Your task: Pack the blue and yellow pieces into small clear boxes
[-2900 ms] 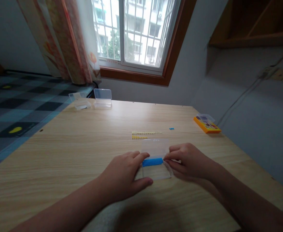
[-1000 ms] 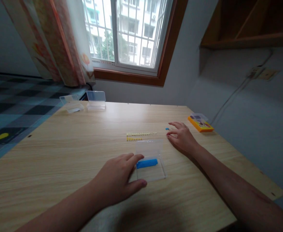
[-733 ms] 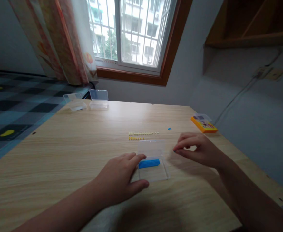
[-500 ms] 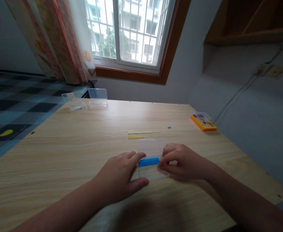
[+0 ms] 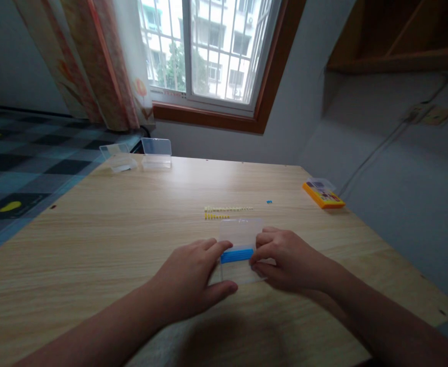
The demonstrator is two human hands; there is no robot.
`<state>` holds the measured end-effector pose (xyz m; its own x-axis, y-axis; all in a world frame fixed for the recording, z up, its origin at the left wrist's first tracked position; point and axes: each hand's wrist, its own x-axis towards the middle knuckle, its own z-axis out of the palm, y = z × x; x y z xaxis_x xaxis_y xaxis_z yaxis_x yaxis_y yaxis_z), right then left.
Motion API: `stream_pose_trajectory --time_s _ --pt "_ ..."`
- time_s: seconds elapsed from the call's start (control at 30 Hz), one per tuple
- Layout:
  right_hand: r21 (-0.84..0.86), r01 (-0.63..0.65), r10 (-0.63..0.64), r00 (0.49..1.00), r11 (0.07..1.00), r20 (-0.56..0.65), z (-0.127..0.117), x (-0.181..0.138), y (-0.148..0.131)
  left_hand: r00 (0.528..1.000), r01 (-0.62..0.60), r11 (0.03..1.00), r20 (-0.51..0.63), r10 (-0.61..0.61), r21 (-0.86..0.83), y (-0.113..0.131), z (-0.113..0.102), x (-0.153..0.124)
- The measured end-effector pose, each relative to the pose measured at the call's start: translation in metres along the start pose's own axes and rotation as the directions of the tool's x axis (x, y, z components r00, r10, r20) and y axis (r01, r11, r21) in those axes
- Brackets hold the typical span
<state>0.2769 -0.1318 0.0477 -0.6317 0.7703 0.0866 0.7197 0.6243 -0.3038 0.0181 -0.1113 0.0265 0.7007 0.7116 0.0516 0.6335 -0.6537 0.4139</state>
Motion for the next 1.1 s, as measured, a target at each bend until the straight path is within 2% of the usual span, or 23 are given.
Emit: stream_pose_trajectory --time_s 0.17,0.27,0.4,0.53,0.8,1.1 --pt "0.064 0.01 -0.01 1.0 0.998 -0.007 -0.011 -0.007 0.004 1.0 0.001 1.0 0.004 -0.001 -0.007 -0.001 0.0 0.0" --pt "0.091 0.04 -0.043 0.999 0.995 0.033 -0.013 -0.009 0.006 1.0 0.0 1.0 0.0 0.0 -0.004 -0.001 0.0 0.0" --pt "0.078 0.064 -0.072 0.993 0.995 0.097 -0.01 -0.009 0.005 1.0 -0.002 1.0 -0.005 0.002 -0.002 -0.001 0.0 0.001" --pt "0.042 0.035 -0.04 0.993 0.999 0.115 -0.008 -0.009 0.003 1.0 -0.002 1.0 -0.002 0.002 0.005 -0.001 0.001 0.001" --pt "0.034 -0.075 0.072 0.993 0.997 0.097 -0.008 -0.008 0.0 1.0 -0.001 1.0 -0.005 0.001 0.0 0.0 0.001 0.001" --pt "0.066 -0.05 0.047 0.998 0.997 0.045 -0.009 -0.01 0.005 1.0 -0.007 1.0 -0.016 0.007 0.004 -0.001 0.002 0.0"
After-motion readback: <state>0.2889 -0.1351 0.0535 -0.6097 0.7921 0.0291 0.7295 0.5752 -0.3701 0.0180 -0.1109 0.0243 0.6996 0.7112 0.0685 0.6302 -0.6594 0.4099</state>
